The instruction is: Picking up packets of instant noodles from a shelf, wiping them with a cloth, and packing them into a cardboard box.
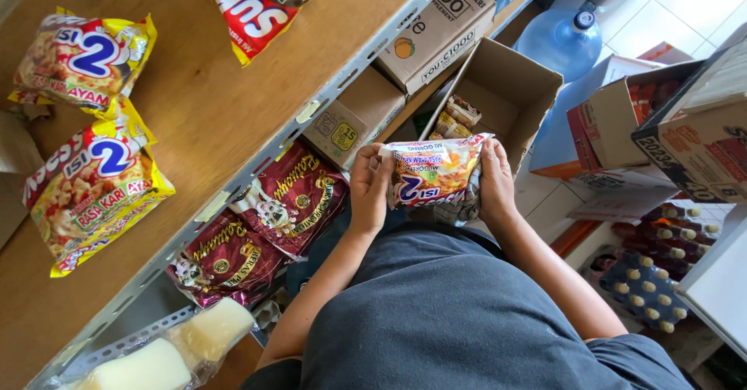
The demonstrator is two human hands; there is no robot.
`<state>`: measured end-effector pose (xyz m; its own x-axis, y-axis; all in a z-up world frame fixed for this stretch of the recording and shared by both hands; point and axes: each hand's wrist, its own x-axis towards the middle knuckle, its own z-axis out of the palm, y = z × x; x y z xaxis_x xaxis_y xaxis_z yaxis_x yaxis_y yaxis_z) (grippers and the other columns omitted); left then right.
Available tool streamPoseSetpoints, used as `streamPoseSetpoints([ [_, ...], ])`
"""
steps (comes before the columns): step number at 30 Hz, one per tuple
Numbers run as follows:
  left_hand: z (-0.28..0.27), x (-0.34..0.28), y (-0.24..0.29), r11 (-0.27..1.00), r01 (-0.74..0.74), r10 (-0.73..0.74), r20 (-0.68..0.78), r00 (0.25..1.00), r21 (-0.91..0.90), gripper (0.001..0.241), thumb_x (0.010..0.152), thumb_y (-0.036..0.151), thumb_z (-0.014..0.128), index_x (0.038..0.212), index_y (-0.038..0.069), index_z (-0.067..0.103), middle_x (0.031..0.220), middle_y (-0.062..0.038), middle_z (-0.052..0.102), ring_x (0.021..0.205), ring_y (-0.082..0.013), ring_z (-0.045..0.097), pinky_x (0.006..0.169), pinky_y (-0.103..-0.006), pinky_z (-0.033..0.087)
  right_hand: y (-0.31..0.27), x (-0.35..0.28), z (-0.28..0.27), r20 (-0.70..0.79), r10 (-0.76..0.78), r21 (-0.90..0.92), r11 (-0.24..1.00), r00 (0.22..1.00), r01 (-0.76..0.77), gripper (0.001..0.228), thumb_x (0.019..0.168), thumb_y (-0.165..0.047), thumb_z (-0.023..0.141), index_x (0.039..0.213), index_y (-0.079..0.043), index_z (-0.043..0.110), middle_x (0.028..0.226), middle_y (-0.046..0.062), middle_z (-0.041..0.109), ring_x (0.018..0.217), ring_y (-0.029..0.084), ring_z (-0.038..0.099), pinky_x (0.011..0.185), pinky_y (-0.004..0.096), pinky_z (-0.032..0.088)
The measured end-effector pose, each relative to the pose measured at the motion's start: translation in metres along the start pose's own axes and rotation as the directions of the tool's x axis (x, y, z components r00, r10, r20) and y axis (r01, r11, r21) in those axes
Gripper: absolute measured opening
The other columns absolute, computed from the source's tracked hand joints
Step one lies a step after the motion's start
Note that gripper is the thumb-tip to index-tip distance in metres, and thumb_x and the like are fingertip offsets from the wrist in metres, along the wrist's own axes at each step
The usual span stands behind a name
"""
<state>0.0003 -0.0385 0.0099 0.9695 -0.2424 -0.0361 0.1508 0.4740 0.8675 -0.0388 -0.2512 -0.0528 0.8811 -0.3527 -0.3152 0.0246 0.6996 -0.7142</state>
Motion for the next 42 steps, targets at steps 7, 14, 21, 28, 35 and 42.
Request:
streamPoseSetpoints([
  [7,-0.020,0.010,-0.031,0.997,-0.077,0.077,-0.141,0.987,0.007,0.019,0.101,0.017,0.074,0.104,0.002,0.063,0.099,-0.005,0.068,0.089,-0.0096,0.065,0.082,-0.0244,0.056,0.010,0.002,-0.009,0.067,-0.039,0.015,0.999,0.997,0.038,0.021,0.114,-0.028,0.054,0.113,-0.007,0.058,0.102,0.005,0.070,0.089,0.011,0.071,0.079,0.028,0.061],
  [14,-0.022,0.011,-0.041,0.897,-0.307,0.350,-0.084,0.933,0.318,0.012,0.107,0.017,0.065,0.108,0.005,0.063,0.104,-0.003,0.068,0.090,-0.0074,0.064,0.080,-0.0241,0.058,0.004,0.001,0.002,-0.057,0.024,0.032,0.999,0.998,-0.022,0.023,0.110,-0.029,0.054,0.112,-0.007,0.059,0.102,0.007,0.072,0.088,0.014,0.073,0.078,0.030,0.063],
  [21,0.009,-0.004,-0.003,0.961,-0.178,0.155,0.118,0.981,0.214,0.039,0.107,0.015,0.059,0.144,0.004,0.054,0.131,-0.012,0.065,0.116,-0.0134,0.066,0.103,-0.0301,0.056,-0.006,0.004,0.005,-0.053,-0.031,0.094,0.995,0.998,0.036,0.025,0.110,-0.032,0.054,0.115,-0.007,0.055,0.109,0.011,0.073,0.097,0.018,0.075,0.086,0.034,0.064],
  [28,-0.013,0.009,-0.027,0.656,-0.411,0.449,0.111,0.887,0.634,0.025,0.107,0.009,0.062,0.130,0.000,0.068,0.135,-0.017,0.067,0.118,-0.0241,0.071,0.104,-0.0337,0.060,-0.008,0.005,0.003,-0.076,-0.064,0.071,0.995,0.995,0.070,0.025,0.111,-0.031,0.054,0.114,-0.006,0.055,0.106,0.010,0.073,0.094,0.018,0.076,0.084,0.033,0.065],
  [35,-0.016,0.009,-0.016,0.356,-0.359,0.472,0.165,0.866,0.863,0.007,0.106,0.008,0.060,0.108,0.001,0.058,0.097,-0.010,0.065,0.086,-0.0190,0.066,0.075,-0.0334,0.055,-0.013,0.000,0.011,-0.059,-0.084,0.010,0.996,0.995,0.084,0.026,0.109,-0.032,0.055,0.111,-0.006,0.055,0.100,0.012,0.074,0.087,0.018,0.077,0.074,0.032,0.065],
  [42,-0.035,0.010,-0.036,0.856,-0.232,0.210,0.100,0.973,0.462,0.025,0.115,0.022,0.051,0.124,0.000,0.057,0.104,-0.003,0.062,0.090,-0.0068,0.057,0.081,-0.0249,0.051,-0.011,0.003,0.006,-0.087,-0.063,0.084,0.994,0.994,0.070,0.024,0.109,-0.030,0.055,0.111,-0.007,0.060,0.103,0.008,0.072,0.091,0.016,0.073,0.082,0.032,0.062],
])
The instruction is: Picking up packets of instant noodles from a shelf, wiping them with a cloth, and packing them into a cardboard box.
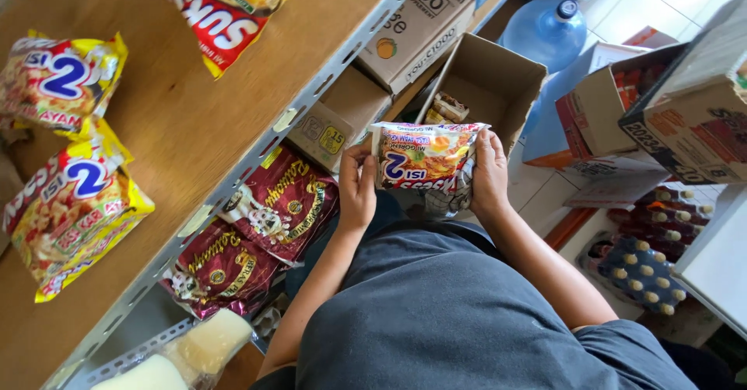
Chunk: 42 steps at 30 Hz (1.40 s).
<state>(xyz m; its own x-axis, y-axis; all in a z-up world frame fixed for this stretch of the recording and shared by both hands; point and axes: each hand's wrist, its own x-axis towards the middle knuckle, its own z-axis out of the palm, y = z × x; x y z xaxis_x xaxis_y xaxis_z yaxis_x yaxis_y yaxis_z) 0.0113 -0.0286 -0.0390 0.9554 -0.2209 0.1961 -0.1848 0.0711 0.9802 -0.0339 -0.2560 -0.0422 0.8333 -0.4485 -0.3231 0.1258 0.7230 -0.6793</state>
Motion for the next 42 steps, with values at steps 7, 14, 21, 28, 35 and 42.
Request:
streamPoseSetpoints([
  [7,0.013,0.012,0.029,0.978,0.130,-0.108,0.135,0.985,-0.164,0.054,0.114,0.026,0.046,0.161,0.002,0.037,0.154,-0.012,0.054,0.135,-0.0149,0.056,0.116,-0.0315,0.044,0.008,0.000,-0.007,0.042,-0.050,-0.055,0.997,0.998,0.052,0.023,0.111,-0.030,0.056,0.107,-0.008,0.062,0.098,0.003,0.070,0.086,0.010,0.069,0.078,0.027,0.059],
  [14,0.021,0.016,0.034,0.991,-0.015,0.015,-0.002,1.000,-0.131,0.042,0.116,0.025,0.045,0.151,0.002,0.053,0.152,-0.015,0.059,0.143,-0.0216,0.055,0.124,-0.0365,0.040,0.004,-0.003,0.001,0.051,0.006,-0.137,0.991,0.999,0.001,0.023,0.110,-0.029,0.054,0.106,-0.008,0.062,0.096,0.003,0.070,0.083,0.009,0.068,0.076,0.026,0.059],
  [21,0.009,0.013,0.041,0.994,0.035,-0.050,-0.140,0.989,-0.107,0.041,0.115,0.027,0.044,0.147,0.006,0.058,0.148,-0.013,0.062,0.134,-0.0196,0.060,0.118,-0.0376,0.046,-0.021,0.003,0.008,-0.149,0.124,-0.247,0.956,0.981,-0.159,0.033,0.100,-0.040,0.061,0.106,-0.008,0.064,0.097,0.006,0.073,0.085,0.018,0.071,0.075,0.034,0.062],
  [28,0.011,0.001,0.003,0.910,0.388,-0.414,-0.248,0.876,-0.147,0.043,0.111,0.028,0.047,0.143,0.005,0.065,0.110,-0.019,0.072,0.096,-0.0256,0.069,0.086,-0.0440,0.058,-0.055,-0.044,0.080,0.351,-0.064,-0.300,0.938,0.934,0.177,0.039,0.092,-0.028,0.073,0.127,-0.018,0.057,0.127,0.008,0.065,0.114,0.024,0.065,0.096,0.048,0.058],
  [35,0.025,-0.002,0.011,0.997,-0.012,0.002,-0.123,0.992,-0.082,0.042,0.112,0.019,0.055,0.147,-0.003,0.054,0.144,-0.014,0.061,0.132,-0.0210,0.057,0.114,-0.0342,0.045,-0.003,-0.022,0.091,0.884,-0.189,-0.442,-0.036,0.428,0.896,0.047,0.093,-0.024,0.065,0.139,-0.015,0.057,0.144,0.016,0.055,0.134,0.037,0.052,0.115,0.057,0.033],
  [42,0.023,-0.010,0.026,0.976,0.114,-0.143,-0.149,0.979,-0.185,0.045,0.113,0.027,0.049,0.147,-0.002,0.056,0.141,-0.010,0.065,0.125,-0.0143,0.061,0.112,-0.0309,0.047,0.056,0.071,0.014,0.390,-0.079,-0.541,0.787,0.918,0.298,0.038,0.110,-0.024,0.050,0.144,-0.007,0.054,0.133,0.018,0.062,0.120,0.032,0.061,0.105,0.048,0.049],
])
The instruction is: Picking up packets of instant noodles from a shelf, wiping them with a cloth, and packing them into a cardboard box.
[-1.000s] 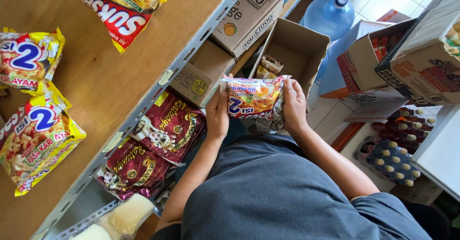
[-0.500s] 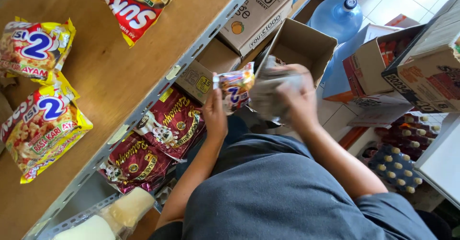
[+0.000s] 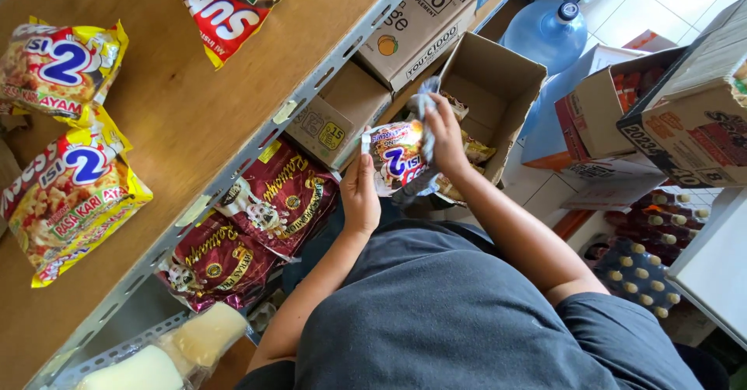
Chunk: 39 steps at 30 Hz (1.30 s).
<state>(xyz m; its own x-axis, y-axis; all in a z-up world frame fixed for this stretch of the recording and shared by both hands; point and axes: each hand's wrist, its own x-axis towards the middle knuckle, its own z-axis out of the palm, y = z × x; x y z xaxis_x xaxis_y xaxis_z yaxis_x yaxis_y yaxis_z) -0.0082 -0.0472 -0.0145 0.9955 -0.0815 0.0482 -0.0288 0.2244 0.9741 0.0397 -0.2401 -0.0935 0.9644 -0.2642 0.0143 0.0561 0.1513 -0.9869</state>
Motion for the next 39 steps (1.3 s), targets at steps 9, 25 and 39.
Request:
streamPoseSetpoints([
  [9,-0.011,0.021,0.006,0.874,0.266,-0.253,0.086,0.964,-0.406,0.043,0.106,0.037,0.052,0.136,0.006,0.058,0.124,-0.004,0.070,0.109,-0.0136,0.071,0.093,-0.0318,0.061,-0.009,-0.027,-0.042,0.408,0.506,0.544,0.534,0.760,-0.647,0.064,0.088,-0.047,0.058,0.138,-0.007,0.051,0.122,0.017,0.070,0.107,0.028,0.070,0.094,0.047,0.057],
  [25,-0.006,0.031,-0.036,0.726,0.474,-0.341,0.337,0.877,-0.498,0.077,0.107,0.058,0.055,0.158,0.002,0.041,0.143,-0.017,0.057,0.128,-0.0298,0.057,0.109,-0.0466,0.048,-0.135,-0.083,-0.002,0.312,-0.457,-0.341,0.764,0.833,0.547,0.045,0.074,0.005,0.080,0.116,-0.007,0.068,0.119,0.012,0.073,0.117,0.030,0.068,0.103,0.044,0.052],
  [39,-0.014,0.014,-0.018,0.732,0.430,-0.127,0.514,0.848,-0.529,0.069,0.102,0.047,0.057,0.152,0.003,0.041,0.140,-0.016,0.061,0.122,-0.0278,0.065,0.094,-0.0432,0.056,-0.156,-0.074,0.051,0.570,-0.620,-0.416,0.348,0.539,0.840,0.053,0.076,-0.021,0.079,0.127,-0.022,0.068,0.139,0.006,0.064,0.135,0.039,0.057,0.122,0.065,0.030],
])
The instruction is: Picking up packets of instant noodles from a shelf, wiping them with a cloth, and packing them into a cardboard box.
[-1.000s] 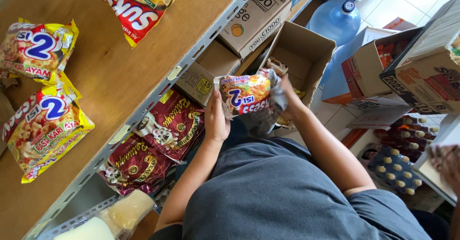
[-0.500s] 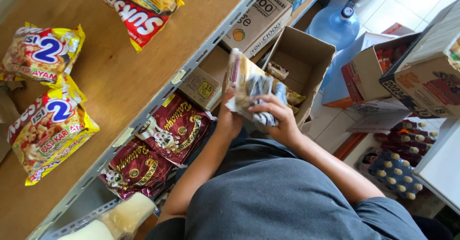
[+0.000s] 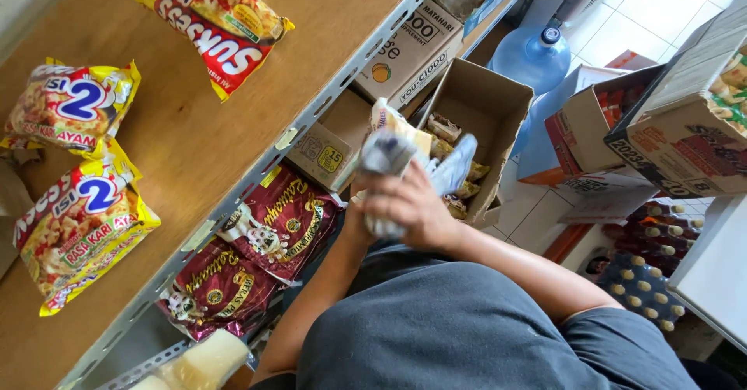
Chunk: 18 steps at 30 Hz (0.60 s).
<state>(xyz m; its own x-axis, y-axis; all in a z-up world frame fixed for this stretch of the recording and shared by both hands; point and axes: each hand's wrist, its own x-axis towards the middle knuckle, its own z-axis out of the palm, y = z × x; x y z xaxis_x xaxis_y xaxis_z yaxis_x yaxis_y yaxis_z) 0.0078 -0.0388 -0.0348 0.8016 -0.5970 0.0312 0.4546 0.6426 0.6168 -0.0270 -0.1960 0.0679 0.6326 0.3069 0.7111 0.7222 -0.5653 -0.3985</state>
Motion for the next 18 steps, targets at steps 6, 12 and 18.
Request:
streamPoseSetpoints([
  [6,-0.008,-0.005,-0.003,0.880,0.181,-0.039,-0.312,0.949,0.439,0.085,0.094,0.048,0.058,0.162,0.013,0.021,0.155,-0.010,0.045,0.130,-0.0225,0.057,0.104,-0.0391,0.051,0.037,-0.002,-0.014,0.053,0.027,0.061,0.998,0.998,-0.030,0.054,0.072,-0.030,0.082,0.122,-0.019,0.065,0.130,0.001,0.065,0.124,0.024,0.062,0.119,0.064,0.028],
  [12,0.020,-0.001,0.018,0.946,0.136,-0.131,-0.037,0.991,0.295,0.094,0.082,0.030,0.069,0.163,0.009,0.027,0.154,-0.018,0.050,0.135,-0.0293,0.056,0.114,-0.0440,0.045,0.056,0.004,-0.033,-0.082,0.585,0.720,0.595,0.807,-0.358,0.033,0.101,-0.009,0.059,0.134,-0.010,0.061,0.147,0.007,0.061,0.138,0.018,0.056,0.118,0.035,0.042],
  [18,-0.010,-0.002,0.012,0.965,0.259,-0.257,-0.041,0.965,0.033,0.084,0.087,0.031,0.068,0.158,0.000,0.035,0.150,-0.022,0.053,0.132,-0.0347,0.059,0.114,-0.0511,0.049,0.083,-0.062,-0.011,0.248,0.748,0.861,0.122,0.616,-0.495,0.028,0.106,-0.014,0.053,0.128,-0.001,0.066,0.121,0.006,0.069,0.115,0.015,0.061,0.105,0.032,0.048],
])
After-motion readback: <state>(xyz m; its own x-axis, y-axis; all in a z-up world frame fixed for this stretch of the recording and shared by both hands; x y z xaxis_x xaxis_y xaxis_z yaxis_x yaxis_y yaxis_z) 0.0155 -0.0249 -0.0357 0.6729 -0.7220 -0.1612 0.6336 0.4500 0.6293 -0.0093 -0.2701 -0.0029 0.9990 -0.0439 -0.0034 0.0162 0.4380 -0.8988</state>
